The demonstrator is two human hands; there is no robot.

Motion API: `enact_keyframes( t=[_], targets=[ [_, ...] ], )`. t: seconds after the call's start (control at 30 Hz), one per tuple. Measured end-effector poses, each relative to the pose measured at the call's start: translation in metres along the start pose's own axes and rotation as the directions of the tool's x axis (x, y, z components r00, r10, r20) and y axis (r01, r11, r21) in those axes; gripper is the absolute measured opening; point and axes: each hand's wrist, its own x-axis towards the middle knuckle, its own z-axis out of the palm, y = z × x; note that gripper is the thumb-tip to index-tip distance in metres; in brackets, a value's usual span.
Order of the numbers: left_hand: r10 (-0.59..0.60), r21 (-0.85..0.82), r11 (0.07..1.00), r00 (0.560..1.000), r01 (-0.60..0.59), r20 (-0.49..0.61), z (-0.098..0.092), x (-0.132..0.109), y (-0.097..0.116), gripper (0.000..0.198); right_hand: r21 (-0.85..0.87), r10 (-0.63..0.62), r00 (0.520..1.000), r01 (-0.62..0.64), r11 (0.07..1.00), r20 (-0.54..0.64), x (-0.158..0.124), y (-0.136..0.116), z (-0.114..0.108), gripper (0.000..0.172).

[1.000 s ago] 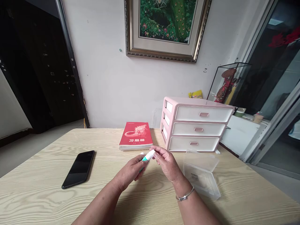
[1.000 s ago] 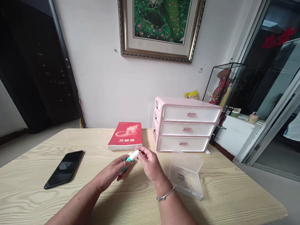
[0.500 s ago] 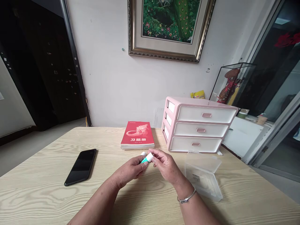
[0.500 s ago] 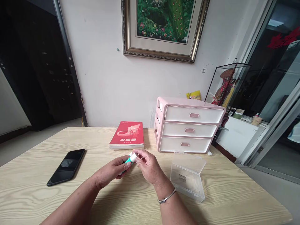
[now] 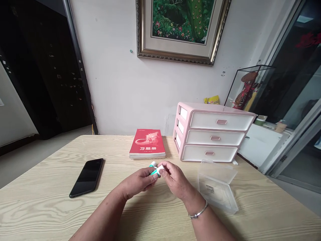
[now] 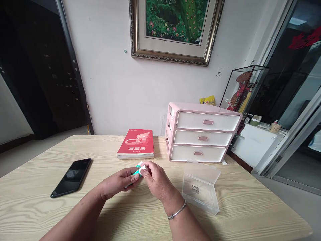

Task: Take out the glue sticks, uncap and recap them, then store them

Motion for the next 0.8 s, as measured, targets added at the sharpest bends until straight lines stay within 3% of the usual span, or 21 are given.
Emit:
enact_keyframes(
  t=[0.07, 0.17, 0.23, 0.33, 0.43, 0.5, 0.6, 0.67, 0.73, 0.8],
  targets=[
    [0.090, 0.264, 0.963, 0.986, -0.051, -0.141, 0.006, 0.003, 0.001, 0.035, 0.008, 0.073, 0.996, -0.073, 0.997, -0.058, 0.002, 0.006, 0.005, 0.027],
    [0.194, 0.592, 0.805, 0.934, 0.023, -0.300, 0.016, 0.007, 0.001, 0.025, 0.053, 0.244, 0.961, -0.239, 0.969, -0.131, 0.004, 0.018, 0.013, 0.033],
    [0.196, 0.682, 0.727, 0.928, 0.078, -0.316, 0.020, 0.009, 0.000, 0.023, 0.107, 0.346, 0.927, -0.333, 0.937, -0.146, 0.004, 0.023, 0.017, 0.038],
    [0.171, 0.714, 0.693, 0.940, 0.098, -0.294, 0.021, 0.009, 0.000, 0.024, 0.172, 0.409, 0.902, -0.385, 0.907, -0.138, 0.004, 0.028, 0.021, 0.041],
    [0.157, 0.691, 0.715, 0.937, 0.109, -0.311, 0.020, 0.009, 0.001, 0.025, 0.193, 0.425, 0.895, -0.397, 0.897, -0.135, 0.005, 0.027, 0.020, 0.043],
    [0.183, 0.625, 0.780, 0.937, 0.045, -0.296, 0.017, 0.008, 0.002, 0.024, 0.169, 0.376, 0.916, -0.352, 0.920, -0.141, 0.004, 0.024, 0.017, 0.043],
    [0.171, 0.422, 0.903, 0.968, -0.080, -0.182, 0.011, 0.004, 0.004, 0.028, 0.050, 0.185, 0.974, -0.179, 0.983, -0.132, 0.001, 0.014, 0.010, 0.035],
    [0.102, 0.247, 0.966, 0.991, -0.077, -0.091, 0.006, 0.001, 0.004, 0.034, -0.017, 0.079, 0.993, -0.081, 0.997, -0.086, -0.002, 0.007, 0.006, 0.029],
    [0.043, 0.110, 0.993, 0.999, -0.039, -0.028, 0.003, 0.000, 0.003, 0.039, -0.027, 0.036, 0.999, -0.037, 0.999, -0.035, -0.004, 0.002, 0.004, 0.027],
    [0.037, 0.095, 0.995, 0.999, -0.034, -0.029, 0.002, -0.001, 0.001, 0.039, -0.020, 0.031, 0.999, -0.032, 0.999, -0.019, -0.004, 0.001, 0.004, 0.026]
  ],
)
